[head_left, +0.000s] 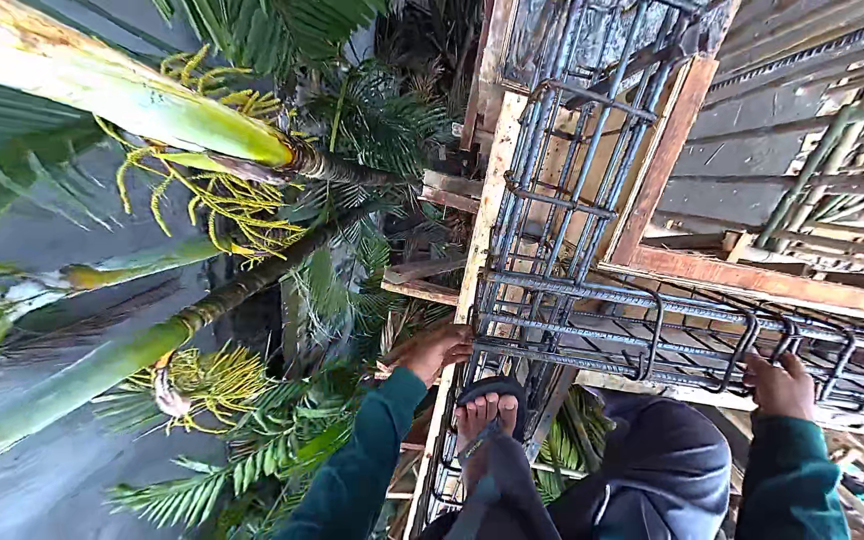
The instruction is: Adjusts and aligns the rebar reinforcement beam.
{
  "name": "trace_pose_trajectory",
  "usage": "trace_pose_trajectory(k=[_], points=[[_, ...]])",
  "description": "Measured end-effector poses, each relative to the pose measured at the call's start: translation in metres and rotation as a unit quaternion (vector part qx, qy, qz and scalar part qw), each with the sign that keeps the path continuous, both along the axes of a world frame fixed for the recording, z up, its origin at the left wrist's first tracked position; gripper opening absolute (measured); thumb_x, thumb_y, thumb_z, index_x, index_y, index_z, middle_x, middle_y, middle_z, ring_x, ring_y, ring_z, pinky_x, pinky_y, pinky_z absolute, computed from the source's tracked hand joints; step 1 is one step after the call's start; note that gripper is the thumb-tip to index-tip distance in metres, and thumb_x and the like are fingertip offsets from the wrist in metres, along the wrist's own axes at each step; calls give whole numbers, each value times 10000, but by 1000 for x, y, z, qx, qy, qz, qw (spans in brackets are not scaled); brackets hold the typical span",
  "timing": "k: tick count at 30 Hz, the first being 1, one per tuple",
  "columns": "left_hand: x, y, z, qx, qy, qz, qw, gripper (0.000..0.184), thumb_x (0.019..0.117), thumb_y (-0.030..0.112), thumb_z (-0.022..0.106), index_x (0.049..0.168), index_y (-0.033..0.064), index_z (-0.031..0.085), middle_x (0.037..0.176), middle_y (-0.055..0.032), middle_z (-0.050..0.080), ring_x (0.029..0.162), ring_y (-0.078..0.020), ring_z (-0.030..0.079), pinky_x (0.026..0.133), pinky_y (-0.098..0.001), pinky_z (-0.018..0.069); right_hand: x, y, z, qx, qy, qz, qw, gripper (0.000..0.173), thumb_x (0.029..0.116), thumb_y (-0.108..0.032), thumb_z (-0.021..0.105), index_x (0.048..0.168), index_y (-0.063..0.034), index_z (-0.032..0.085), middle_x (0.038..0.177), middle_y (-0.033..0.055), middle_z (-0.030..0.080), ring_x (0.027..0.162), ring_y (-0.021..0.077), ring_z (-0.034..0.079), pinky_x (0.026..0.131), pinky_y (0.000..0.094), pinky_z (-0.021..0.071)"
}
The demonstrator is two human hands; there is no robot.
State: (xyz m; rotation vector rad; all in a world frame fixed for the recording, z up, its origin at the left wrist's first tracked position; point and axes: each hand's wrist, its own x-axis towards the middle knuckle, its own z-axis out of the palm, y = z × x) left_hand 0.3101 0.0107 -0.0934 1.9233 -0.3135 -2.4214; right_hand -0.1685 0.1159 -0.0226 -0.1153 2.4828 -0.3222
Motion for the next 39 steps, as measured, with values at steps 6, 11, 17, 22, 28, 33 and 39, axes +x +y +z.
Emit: trace_pose_trajectory(k=[6, 11, 17, 22, 28, 33, 39], points=[[-22, 10, -9, -147, -104, -36, 983, 133, 1001, 66, 584, 1003, -32, 674, 855, -58, 672, 766, -101, 633, 749, -307, 547, -2, 0, -5, -1, 5, -15, 1000, 226, 1017, -116, 591, 1217, -23, 542, 825, 3, 505, 551, 32, 445, 503, 197, 391], [-24, 11, -13, -181, -149, -117, 965, 176, 996, 115, 587, 898, -17, 650, 817, -110, 643, 801, -213, 622, 805, -462, 508, -2, 3, -5, -6, -4, -18, 1000, 233, 1010, -96, 587, 1229, -39, 531, 811, -20, 500, 523, 7, 444, 480, 173, 400], [-24, 14, -12, -172, -115, -107, 973, 209, 1006, 117, 549, 862, -20, 613, 780, -83, 583, 749, -186, 572, 765, -412, 489, -6, 9, 0, -3, -11, 1, 1000, 233, 1036, -131, 563, 1245, -60, 491, 759, -47, 472, 484, 0, 432, 460, 170, 415], [-21, 17, -12, -183, -94, -101, 973, 192, 979, 118, 560, 841, -7, 610, 750, -71, 562, 727, -184, 555, 736, -410, 477, -7, 14, -2, -9, -7, 8, 1000, 172, 1039, -142, 562, 1188, -83, 500, 722, -65, 465, 478, -4, 439, 460, 166, 430], [-18, 18, -10, -180, -91, -99, 974, 205, 996, 99, 575, 820, -4, 595, 738, -87, 564, 700, -192, 559, 704, -419, 480, -1, 7, -1, -2, 4, -12, 1000, 157, 1030, -117, 563, 1172, -94, 502, 712, -62, 460, 473, 6, 428, 447, 168, 412], [-27, 17, -11, -183, -122, -62, 974, 183, 1035, 83, 529, 978, -38, 654, 848, -118, 626, 774, -198, 591, 759, -429, 508, 3, 0, 1, 15, 10, -6, 1000, 300, 1032, -128, 573, 1301, -17, 497, 853, 8, 512, 535, 26, 456, 494, 201, 434], [-30, 22, 35, -222, -237, -19, 946, 351, 1025, 170, 532, 1300, -42, 583, 1179, -188, 674, 1038, -231, 661, 901, -447, 545, -1, 1, 0, 19, -14, 1, 1000, 257, 1034, -122, 564, 1253, -1, 504, 840, 9, 501, 549, 39, 467, 507, 203, 436]])
